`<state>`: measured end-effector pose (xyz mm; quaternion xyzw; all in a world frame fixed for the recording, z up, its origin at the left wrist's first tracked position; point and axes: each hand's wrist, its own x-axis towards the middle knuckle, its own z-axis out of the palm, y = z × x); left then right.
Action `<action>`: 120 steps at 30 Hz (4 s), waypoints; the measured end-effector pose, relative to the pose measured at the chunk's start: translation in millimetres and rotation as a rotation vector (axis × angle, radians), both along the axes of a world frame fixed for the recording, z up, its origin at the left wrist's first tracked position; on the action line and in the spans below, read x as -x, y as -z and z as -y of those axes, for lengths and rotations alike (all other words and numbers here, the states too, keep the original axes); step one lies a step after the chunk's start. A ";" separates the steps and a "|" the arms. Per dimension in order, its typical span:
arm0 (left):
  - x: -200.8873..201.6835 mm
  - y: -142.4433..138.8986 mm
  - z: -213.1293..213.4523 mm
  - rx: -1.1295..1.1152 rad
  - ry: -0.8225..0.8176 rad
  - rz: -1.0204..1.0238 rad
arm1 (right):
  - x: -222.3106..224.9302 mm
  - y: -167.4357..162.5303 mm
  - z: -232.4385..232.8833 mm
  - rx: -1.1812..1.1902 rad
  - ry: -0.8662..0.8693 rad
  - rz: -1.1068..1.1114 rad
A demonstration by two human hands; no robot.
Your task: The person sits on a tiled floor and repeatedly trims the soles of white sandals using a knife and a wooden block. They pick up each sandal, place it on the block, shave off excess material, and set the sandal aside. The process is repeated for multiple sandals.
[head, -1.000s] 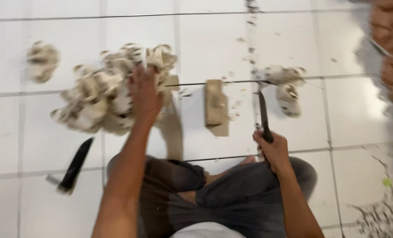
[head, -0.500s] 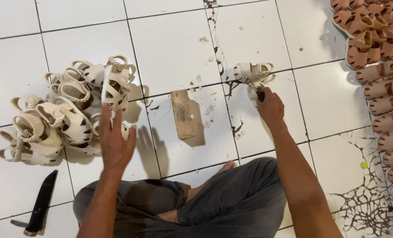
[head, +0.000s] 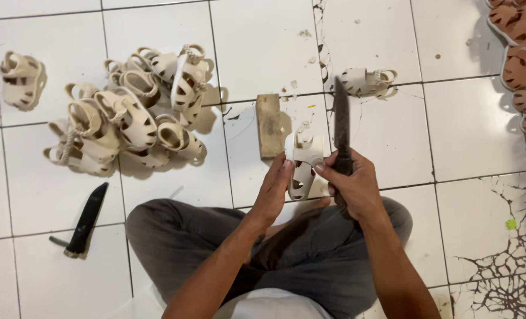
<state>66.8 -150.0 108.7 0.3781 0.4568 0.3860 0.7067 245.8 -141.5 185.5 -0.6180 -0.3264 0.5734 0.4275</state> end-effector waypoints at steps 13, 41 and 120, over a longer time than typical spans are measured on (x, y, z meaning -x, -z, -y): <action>27.5 -19.9 33.3 -0.041 -0.089 0.139 | 26.4 -7.7 40.5 -0.165 -0.001 0.019; 5.4 -55.2 51.8 -0.707 -0.235 -0.704 | 47.6 2.2 36.7 -0.199 0.136 0.173; 26.0 85.8 -76.1 -0.289 -0.265 -0.566 | 3.2 103.0 -3.5 0.175 -0.458 0.812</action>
